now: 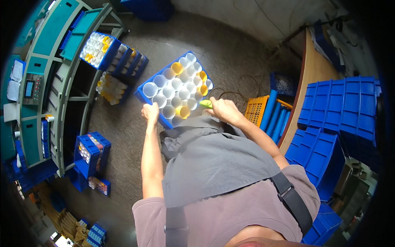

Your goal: The person carries a blue tray of white and yellow cups, uses a green tool to adjust contents, and places the tray on a workbench. They then pour white granular material into the cups from a large plastic tube and arrange the filled cups in trays.

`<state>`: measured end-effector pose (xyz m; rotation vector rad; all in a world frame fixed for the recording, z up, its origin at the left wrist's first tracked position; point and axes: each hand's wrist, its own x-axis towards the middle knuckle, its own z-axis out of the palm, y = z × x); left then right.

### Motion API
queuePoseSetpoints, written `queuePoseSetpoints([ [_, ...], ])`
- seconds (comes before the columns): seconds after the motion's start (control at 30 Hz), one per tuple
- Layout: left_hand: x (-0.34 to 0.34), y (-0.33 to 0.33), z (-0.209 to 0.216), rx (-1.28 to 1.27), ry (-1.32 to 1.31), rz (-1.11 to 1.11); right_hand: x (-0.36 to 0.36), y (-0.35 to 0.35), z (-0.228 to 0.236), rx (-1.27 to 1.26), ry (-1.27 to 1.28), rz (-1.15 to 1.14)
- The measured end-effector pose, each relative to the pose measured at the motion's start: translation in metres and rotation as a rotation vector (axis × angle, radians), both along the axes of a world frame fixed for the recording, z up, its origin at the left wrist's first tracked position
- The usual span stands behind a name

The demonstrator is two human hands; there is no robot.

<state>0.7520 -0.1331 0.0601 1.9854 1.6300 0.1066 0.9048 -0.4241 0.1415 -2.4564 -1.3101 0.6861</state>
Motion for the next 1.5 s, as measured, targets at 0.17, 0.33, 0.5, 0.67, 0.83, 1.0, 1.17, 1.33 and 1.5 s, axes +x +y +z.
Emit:
queuePoseSetpoints([
  [0.17, -0.025, 0.002, -0.006, -0.008, -0.026, -0.007, 0.035, -0.006, -0.027, -0.027, 0.005, -0.093],
  [0.33, -0.045, -0.004, -0.001, -0.043, -0.097, 0.015, 0.084, -0.003, -0.047, -0.083, -0.009, -0.261],
  [0.5, -0.066, 0.004, -0.006, -0.074, -0.109, 0.014, 0.125, -0.007, -0.053, -0.109, 0.029, -0.361],
  [0.67, -0.083, 0.008, -0.027, -0.1, -0.204, 0.046, 0.136, -0.022, -0.047, -0.214, 0.11, -0.29],
  [0.83, -0.086, 0.004, -0.032, -0.126, -0.27, 0.112, 0.128, -0.029, -0.048, -0.233, 0.16, -0.243],
  [1.0, -0.075, 0.008, -0.026, -0.145, -0.261, 0.097, 0.111, -0.026, -0.045, -0.195, 0.201, -0.166],
  [1.17, -0.063, 0.011, -0.032, -0.163, -0.258, 0.163, 0.087, -0.02, -0.025, -0.19, 0.19, -0.11],
  [1.33, -0.05, 0.016, -0.029, -0.14, -0.154, 0.217, 0.066, -0.013, -0.005, -0.165, 0.233, -0.042],
  [1.5, -0.021, 0.027, -0.027, -0.145, -0.085, 0.241, 0.052, 0.008, 0.012, -0.231, 0.362, 0.019],
])
